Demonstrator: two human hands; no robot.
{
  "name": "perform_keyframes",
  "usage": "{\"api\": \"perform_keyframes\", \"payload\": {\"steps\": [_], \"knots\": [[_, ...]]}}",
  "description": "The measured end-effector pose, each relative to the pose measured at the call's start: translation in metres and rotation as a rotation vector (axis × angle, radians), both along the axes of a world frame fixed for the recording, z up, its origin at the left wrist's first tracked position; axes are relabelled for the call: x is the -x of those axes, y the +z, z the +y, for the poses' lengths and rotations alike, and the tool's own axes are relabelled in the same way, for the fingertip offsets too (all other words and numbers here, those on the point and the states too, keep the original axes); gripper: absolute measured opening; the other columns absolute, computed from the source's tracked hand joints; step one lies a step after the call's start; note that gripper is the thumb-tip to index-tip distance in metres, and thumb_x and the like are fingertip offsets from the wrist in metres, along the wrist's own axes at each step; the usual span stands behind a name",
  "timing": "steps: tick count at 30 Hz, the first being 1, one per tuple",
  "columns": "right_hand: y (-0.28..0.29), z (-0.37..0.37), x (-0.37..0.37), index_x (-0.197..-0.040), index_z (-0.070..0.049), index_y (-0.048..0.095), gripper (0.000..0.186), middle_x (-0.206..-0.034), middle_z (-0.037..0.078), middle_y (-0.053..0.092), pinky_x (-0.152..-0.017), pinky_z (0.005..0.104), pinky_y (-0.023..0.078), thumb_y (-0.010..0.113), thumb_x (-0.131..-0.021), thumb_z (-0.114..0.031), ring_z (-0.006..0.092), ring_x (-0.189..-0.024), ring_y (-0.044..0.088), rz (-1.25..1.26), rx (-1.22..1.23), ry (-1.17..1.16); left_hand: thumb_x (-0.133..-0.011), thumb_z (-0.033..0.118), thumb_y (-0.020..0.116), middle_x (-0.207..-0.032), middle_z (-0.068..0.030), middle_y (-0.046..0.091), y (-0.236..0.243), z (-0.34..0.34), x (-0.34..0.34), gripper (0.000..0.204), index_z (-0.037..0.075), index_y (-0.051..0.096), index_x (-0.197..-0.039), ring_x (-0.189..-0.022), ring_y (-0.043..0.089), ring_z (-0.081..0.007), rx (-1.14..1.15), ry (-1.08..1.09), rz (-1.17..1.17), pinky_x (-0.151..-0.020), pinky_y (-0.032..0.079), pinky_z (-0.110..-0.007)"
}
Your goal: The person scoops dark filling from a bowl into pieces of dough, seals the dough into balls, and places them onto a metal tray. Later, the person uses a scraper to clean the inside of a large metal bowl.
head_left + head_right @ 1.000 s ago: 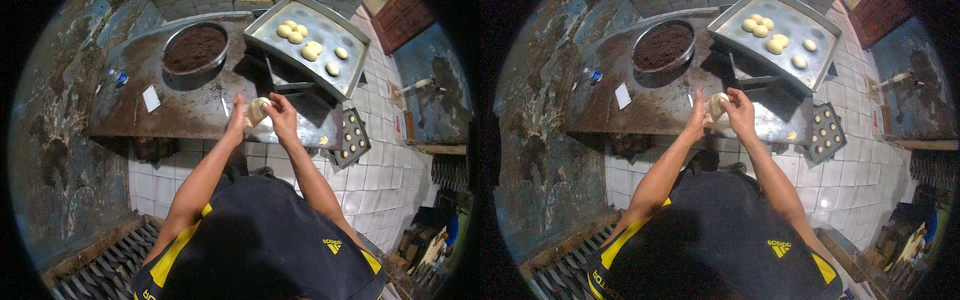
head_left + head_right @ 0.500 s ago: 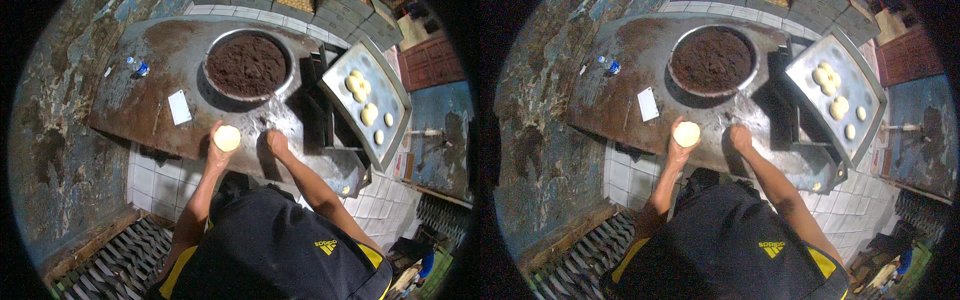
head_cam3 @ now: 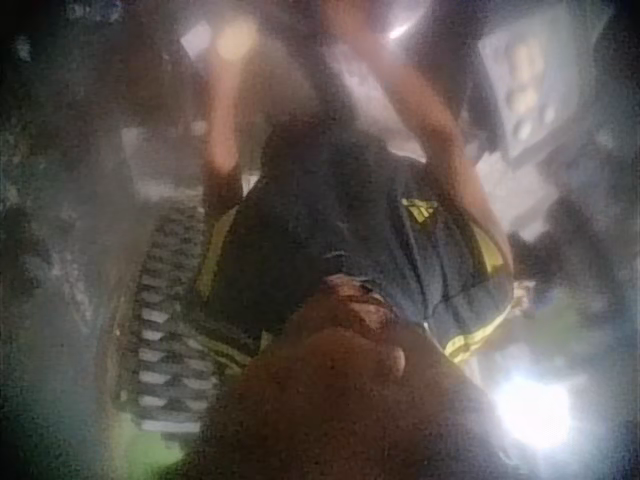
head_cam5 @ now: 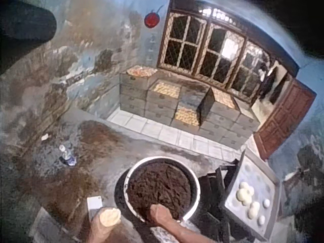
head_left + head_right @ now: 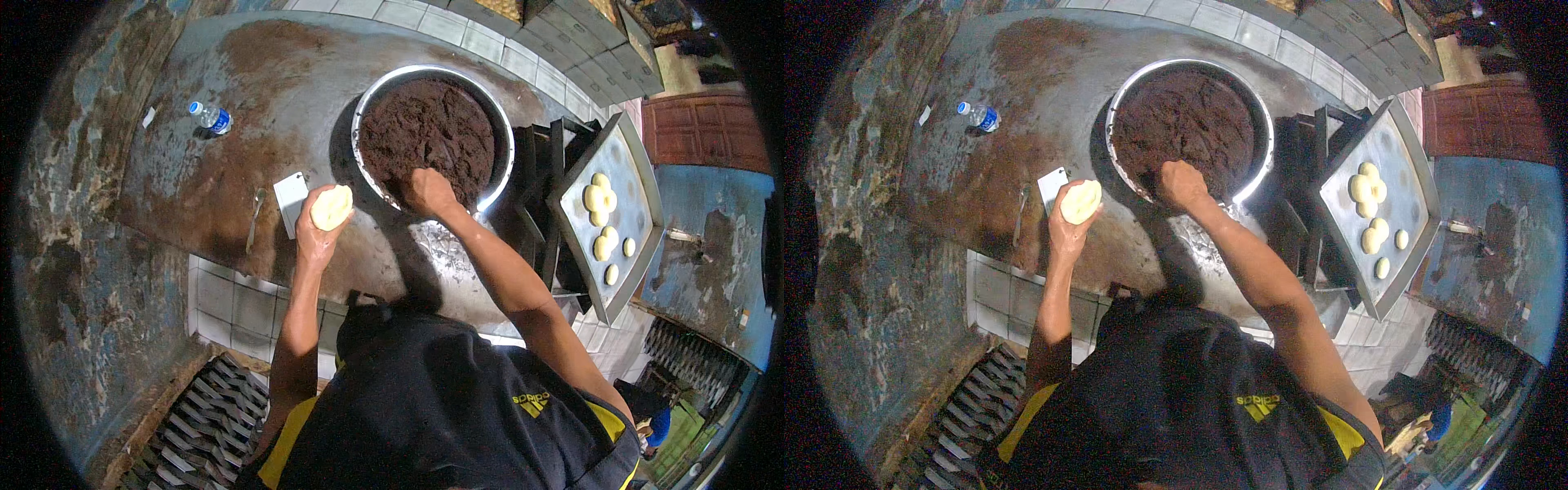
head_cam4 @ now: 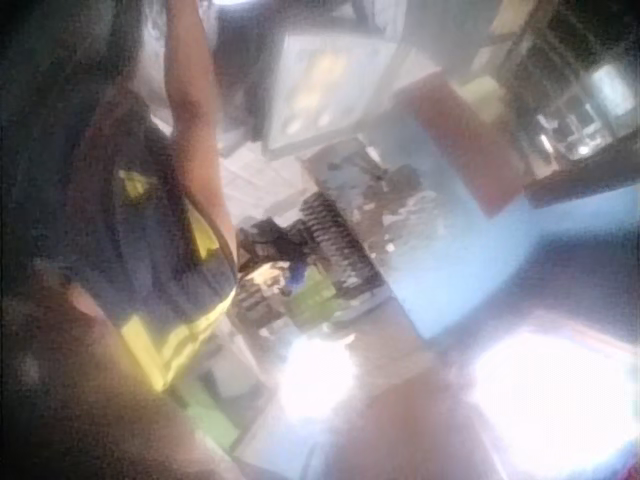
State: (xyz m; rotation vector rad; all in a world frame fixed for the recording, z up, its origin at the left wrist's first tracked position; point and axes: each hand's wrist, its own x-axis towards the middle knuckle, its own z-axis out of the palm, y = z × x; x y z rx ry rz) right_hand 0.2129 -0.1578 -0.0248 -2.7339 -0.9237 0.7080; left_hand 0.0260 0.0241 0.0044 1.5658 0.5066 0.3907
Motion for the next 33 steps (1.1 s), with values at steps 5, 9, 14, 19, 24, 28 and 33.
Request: {"api": "perform_keyframes", "payload": {"steps": [5, 9, 14, 19, 24, 28, 33], "knots": [[0.019, -0.025, -0.026, -0.101, 0.000, 0.076, 0.028, -0.073, 0.004, 0.068, -0.064, 0.0345, 0.051, 0.066, -0.092, -0.025, 0.0105, -0.065, 0.061, 0.986, -0.501, -0.517, -0.080, -0.001, 0.082, -0.114, -0.0084, 0.069, -0.013, 0.004, -0.010, 0.049, 0.004, 0.060, -0.123, -0.107, 0.065, -0.0165, -0.089, 0.071, 0.000, -0.094, 0.052, -0.031], [0.035, -0.017, -0.011, -0.093, 0.000, 0.076, 0.025, -0.081, 0.019, 0.073, -0.072, 0.0429, 0.057, 0.066, -0.090, -0.022, 0.0308, -0.076, 0.073, 0.220, -0.510, -0.228, -0.080, 0.001, 0.083, -0.114, -0.0074, 0.068, -0.005, -0.004, -0.025, 0.050, 0.004, 0.059, -0.123, -0.107, 0.064, -0.0154, -0.108, 0.097, 0.036, -0.096, 0.051, -0.031], [-0.028, 0.014, -0.009, -0.098, 0.001, 0.075, 0.023, -0.083, 0.023, 0.071, -0.067, 0.0446, 0.056, 0.062, -0.091, -0.018, 0.0334, -0.074, 0.071, 0.038, -0.237, -0.098, -0.080, 0.004, 0.083, -0.114, -0.0098, 0.069, -0.009, -0.004, -0.022, 0.051, 0.006, 0.058, -0.124, -0.107, 0.066, -0.0185, -0.149, 0.124, -0.032, -0.094, 0.052, -0.033], [0.028, -0.024, -0.011, -0.107, -0.001, 0.075, 0.023, -0.075, 0.002, 0.068, -0.066, 0.0299, 0.051, 0.067, -0.094, -0.017, 0.0114, -0.066, 0.060, 0.745, -0.664, -0.368, -0.081, 0.005, 0.082, -0.112, -0.0089, 0.068, -0.007, -0.009, -0.009, 0.051, 0.007, 0.056, -0.125, -0.105, 0.066, -0.0180, -0.176, 0.081, -0.015, -0.092, 0.052, -0.032], [0.072, -0.044, 0.061, -0.118, -0.005, 0.072, 0.027, -0.074, 0.009, 0.068, -0.061, 0.0373, 0.053, 0.067, -0.093, -0.015, 0.0234, -0.068, 0.068, -0.140, -0.782, -0.067, -0.082, 0.008, 0.083, -0.110, -0.0082, 0.068, 0.004, -0.059, -0.060, 0.061, 0.007, 0.047, -0.131, -0.104, 0.066, -0.0180, -0.190, 0.057, -0.043, -0.090, 0.054, -0.034], [0.066, -0.076, 0.118, -0.121, -0.011, 0.062, 0.026, -0.084, 0.014, 0.063, -0.056, 0.0493, 0.053, 0.057, -0.096, -0.015, 0.0388, -0.067, 0.066, -0.435, -0.506, -0.024, -0.083, 0.005, 0.076, -0.106, -0.0185, 0.070, 0.016, -0.092, -0.082, 0.048, 0.007, 0.051, -0.124, -0.101, 0.070, -0.0329, -0.425, -0.007, 0.078, -0.083, 0.055, -0.042], [0.066, -0.152, 0.150, -0.114, -0.007, 0.065, 0.021, -0.088, 0.015, 0.065, -0.059, 0.0528, 0.053, 0.058, -0.096, -0.018, 0.0409, -0.069, 0.066, -0.295, -0.432, -0.073, -0.080, -0.006, 0.069, -0.109, -0.0119, 0.068, -0.023, -0.093, -0.060, 0.050, 0.008, 0.053, -0.125, -0.100, 0.067, -0.0241, -0.161, -0.040, 0.101, -0.080, 0.055, -0.038]]}}
